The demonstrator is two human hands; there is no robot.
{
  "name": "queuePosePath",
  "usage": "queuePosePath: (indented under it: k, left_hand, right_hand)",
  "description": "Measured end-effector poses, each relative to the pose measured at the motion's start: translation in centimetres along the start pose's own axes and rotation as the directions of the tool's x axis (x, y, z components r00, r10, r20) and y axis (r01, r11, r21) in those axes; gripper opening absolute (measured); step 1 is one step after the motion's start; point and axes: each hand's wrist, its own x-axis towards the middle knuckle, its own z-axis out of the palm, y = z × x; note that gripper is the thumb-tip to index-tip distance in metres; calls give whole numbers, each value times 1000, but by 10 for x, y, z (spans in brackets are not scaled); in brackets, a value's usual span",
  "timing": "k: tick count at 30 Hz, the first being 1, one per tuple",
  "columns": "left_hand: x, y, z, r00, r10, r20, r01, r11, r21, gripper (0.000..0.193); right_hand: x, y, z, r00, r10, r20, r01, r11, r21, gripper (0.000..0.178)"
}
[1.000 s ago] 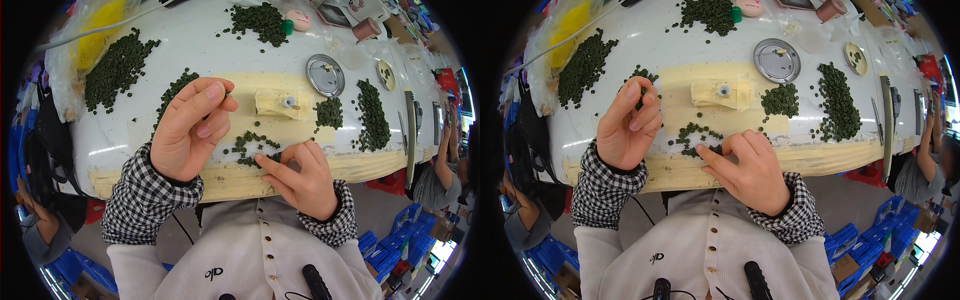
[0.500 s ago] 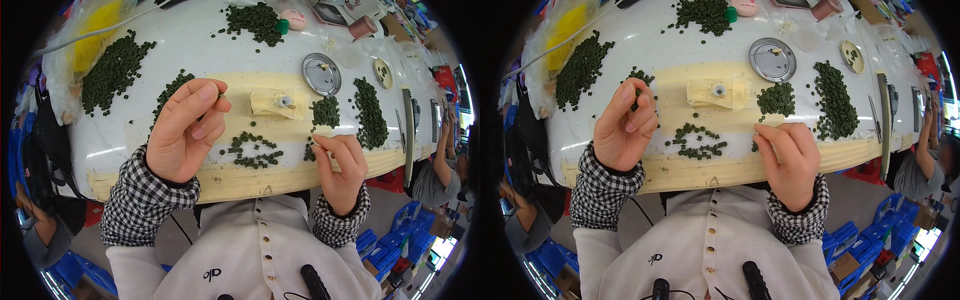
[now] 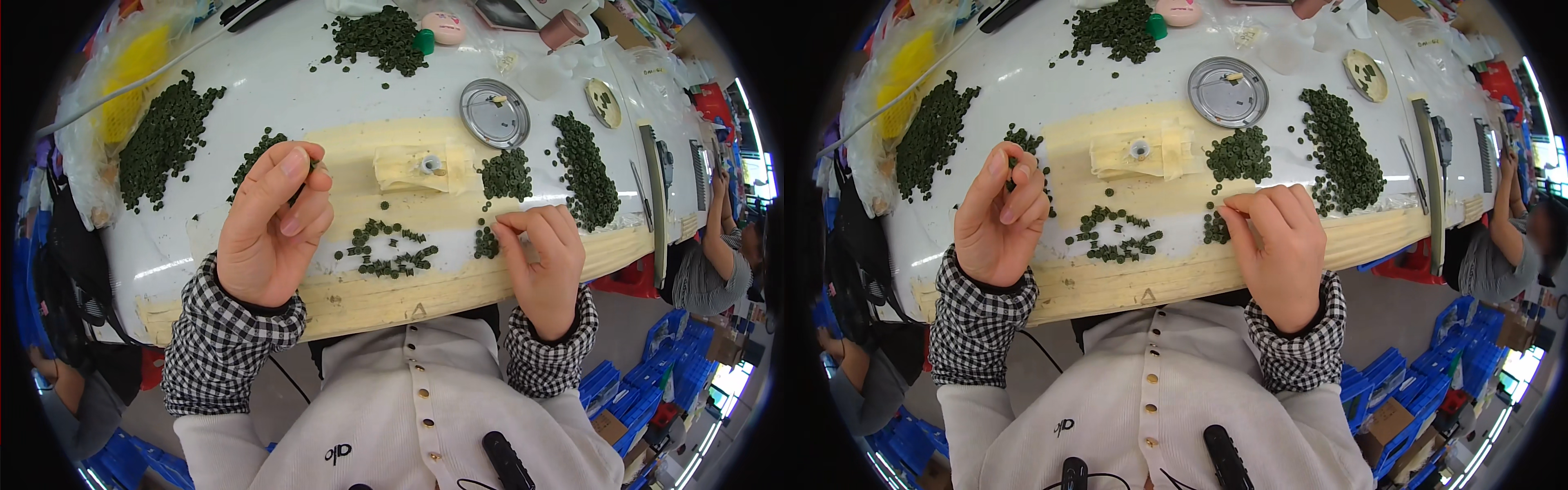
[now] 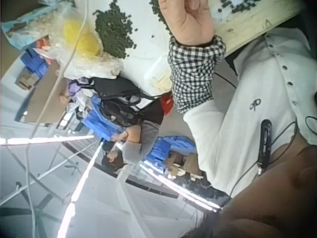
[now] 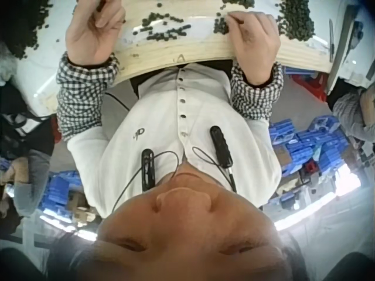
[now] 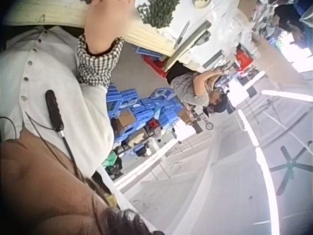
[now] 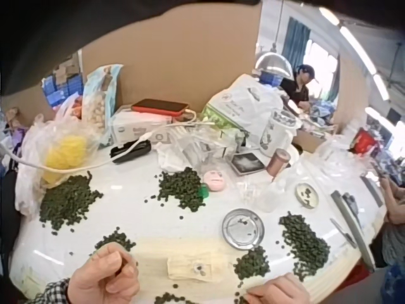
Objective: The person is manually assembling small green decorative plastic parts onto a white base at a factory workbench.
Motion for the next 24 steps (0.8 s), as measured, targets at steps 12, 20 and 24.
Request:
queuePosePath:
  k: [12, 20, 24]
  left_hand:
    - [-1, 9, 0, 999, 43, 3, -43, 999, -4, 18]
    - [0, 9, 0, 999, 36, -4, -36, 999, -12, 17]
    - [0, 8, -1, 999, 43, -4, -44, 999, -15, 18]
  right_hand:
    - [13, -10, 6, 993, 0, 122, 6, 999, -49, 12]
    - [10, -17, 4, 993, 16, 118, -36, 985, 172, 13]
    - [6, -23, 10, 995, 23, 97, -45, 973, 227, 17]
